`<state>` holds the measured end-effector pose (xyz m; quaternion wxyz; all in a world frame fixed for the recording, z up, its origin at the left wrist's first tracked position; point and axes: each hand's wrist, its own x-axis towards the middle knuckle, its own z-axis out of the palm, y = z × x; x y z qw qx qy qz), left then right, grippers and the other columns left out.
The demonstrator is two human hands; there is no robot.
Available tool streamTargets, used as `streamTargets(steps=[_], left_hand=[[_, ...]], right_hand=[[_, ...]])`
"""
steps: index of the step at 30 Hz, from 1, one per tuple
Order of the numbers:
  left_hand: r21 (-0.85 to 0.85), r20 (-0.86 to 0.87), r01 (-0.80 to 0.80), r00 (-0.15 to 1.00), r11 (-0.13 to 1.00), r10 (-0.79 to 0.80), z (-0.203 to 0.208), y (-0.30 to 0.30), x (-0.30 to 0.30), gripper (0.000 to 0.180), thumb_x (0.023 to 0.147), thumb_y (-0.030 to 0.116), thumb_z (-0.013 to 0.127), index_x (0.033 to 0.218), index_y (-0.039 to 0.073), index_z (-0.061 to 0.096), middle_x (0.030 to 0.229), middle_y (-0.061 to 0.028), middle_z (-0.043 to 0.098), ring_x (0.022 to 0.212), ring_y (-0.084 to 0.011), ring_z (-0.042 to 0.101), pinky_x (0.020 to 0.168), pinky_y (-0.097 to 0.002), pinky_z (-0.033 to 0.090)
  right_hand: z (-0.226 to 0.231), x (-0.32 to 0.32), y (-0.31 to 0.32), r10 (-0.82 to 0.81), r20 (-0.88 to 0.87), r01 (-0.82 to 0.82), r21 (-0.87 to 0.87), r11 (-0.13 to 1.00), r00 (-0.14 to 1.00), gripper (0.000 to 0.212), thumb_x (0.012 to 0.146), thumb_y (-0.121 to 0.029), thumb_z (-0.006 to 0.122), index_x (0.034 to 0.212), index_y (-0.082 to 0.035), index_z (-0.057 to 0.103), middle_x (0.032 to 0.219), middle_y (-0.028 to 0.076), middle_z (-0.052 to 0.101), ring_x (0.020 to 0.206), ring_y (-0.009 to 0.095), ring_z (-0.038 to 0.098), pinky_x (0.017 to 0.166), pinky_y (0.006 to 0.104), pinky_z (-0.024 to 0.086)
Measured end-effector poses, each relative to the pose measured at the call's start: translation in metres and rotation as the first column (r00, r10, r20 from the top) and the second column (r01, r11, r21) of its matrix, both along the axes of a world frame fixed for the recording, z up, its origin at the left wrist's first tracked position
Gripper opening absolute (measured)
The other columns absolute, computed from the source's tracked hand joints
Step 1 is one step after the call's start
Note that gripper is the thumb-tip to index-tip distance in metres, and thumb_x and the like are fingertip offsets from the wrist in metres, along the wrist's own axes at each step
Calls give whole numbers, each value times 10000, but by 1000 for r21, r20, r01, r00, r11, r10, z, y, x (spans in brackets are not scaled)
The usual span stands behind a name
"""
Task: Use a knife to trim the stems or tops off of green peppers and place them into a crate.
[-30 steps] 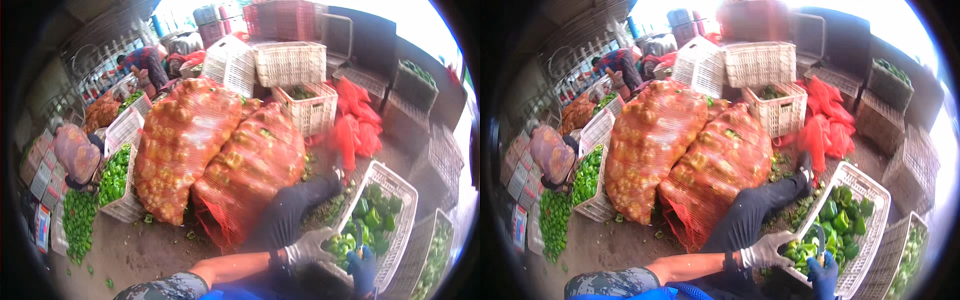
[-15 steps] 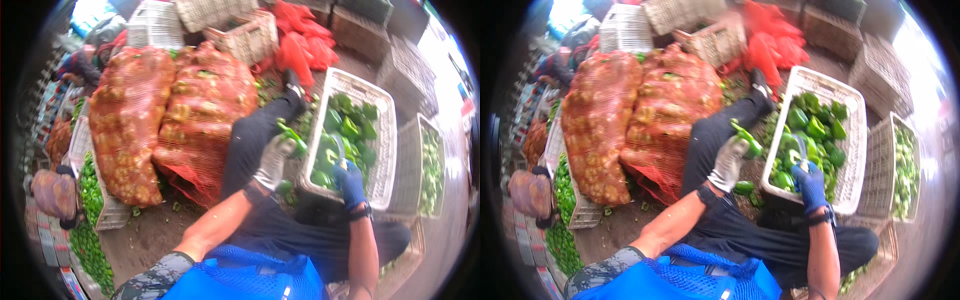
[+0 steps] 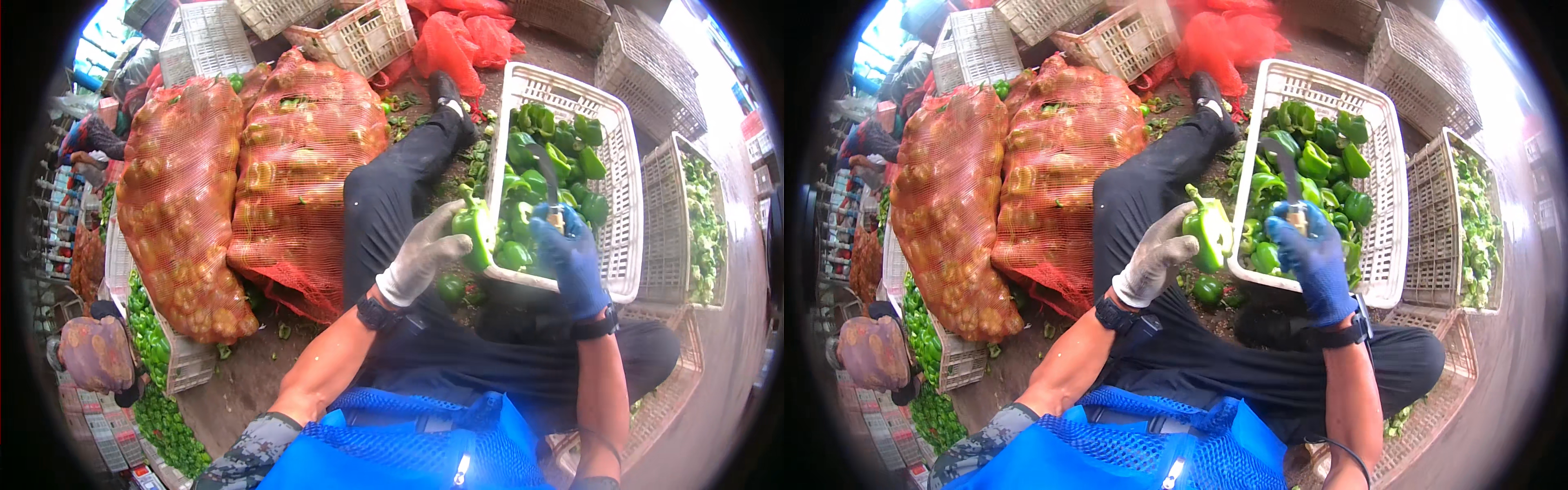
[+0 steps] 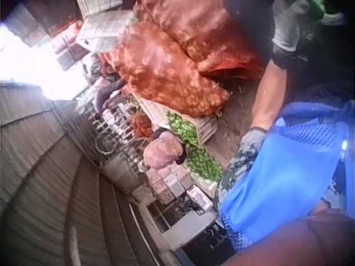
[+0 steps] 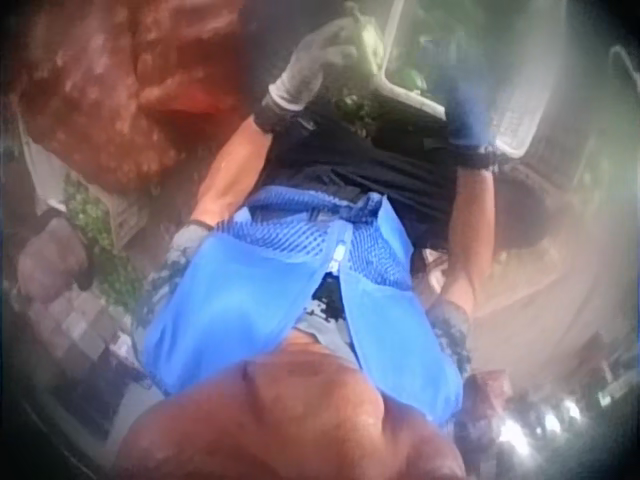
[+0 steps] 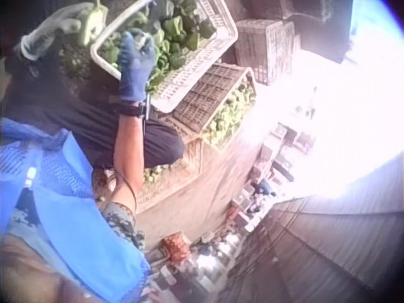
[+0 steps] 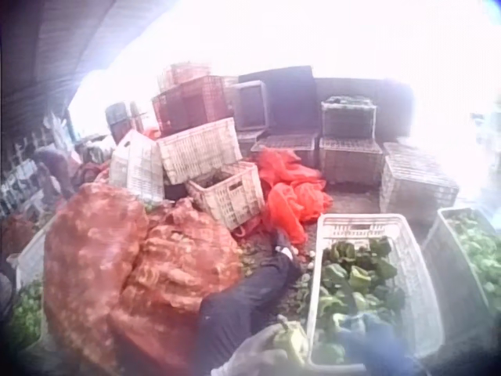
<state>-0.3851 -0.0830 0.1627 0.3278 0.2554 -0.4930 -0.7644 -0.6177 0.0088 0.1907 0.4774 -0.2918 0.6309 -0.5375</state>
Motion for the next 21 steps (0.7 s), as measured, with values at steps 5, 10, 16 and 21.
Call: streamTargets(steps=[5,10,16,21], left_hand=[[192,-204,297,944,935,-258,-11,-5,-4,609,1019,483,589,1390,0,560,1142,-100,680,979,-198,668,867,-333,537],[452,-86,305,950,838,-300,-8,4,-13,542,1117,524,406,1325,64,603,1070,-82,701,898,-221,684,764,-383,551],[522,8,258,952,813,-307,-1,10,-20,558,1148,525,317,1334,78,595,1039,-83,706,846,-232,692,722,-415,586],[535,29,255,947,805,-319,34,24,-27,516,1128,517,423,1398,89,522,1027,-70,671,763,-196,695,620,-325,576]], right_hand=[[33,20,-2,181,-298,-227,-128,965,937,506,882,-166,837,1331,-29,647,1049,43,701,884,158,679,812,318,563],[24,20,-1,163,-640,-358,-187,915,751,648,810,-198,892,1378,-44,619,1223,193,706,1114,357,712,952,429,557],[27,14,6,257,-651,-380,-53,923,714,692,823,-267,887,1417,-71,591,1199,210,714,1100,410,714,936,458,569],[21,18,16,212,-789,-344,2,939,577,731,859,-242,836,1497,-96,510,1175,204,719,1039,417,716,873,482,578]])
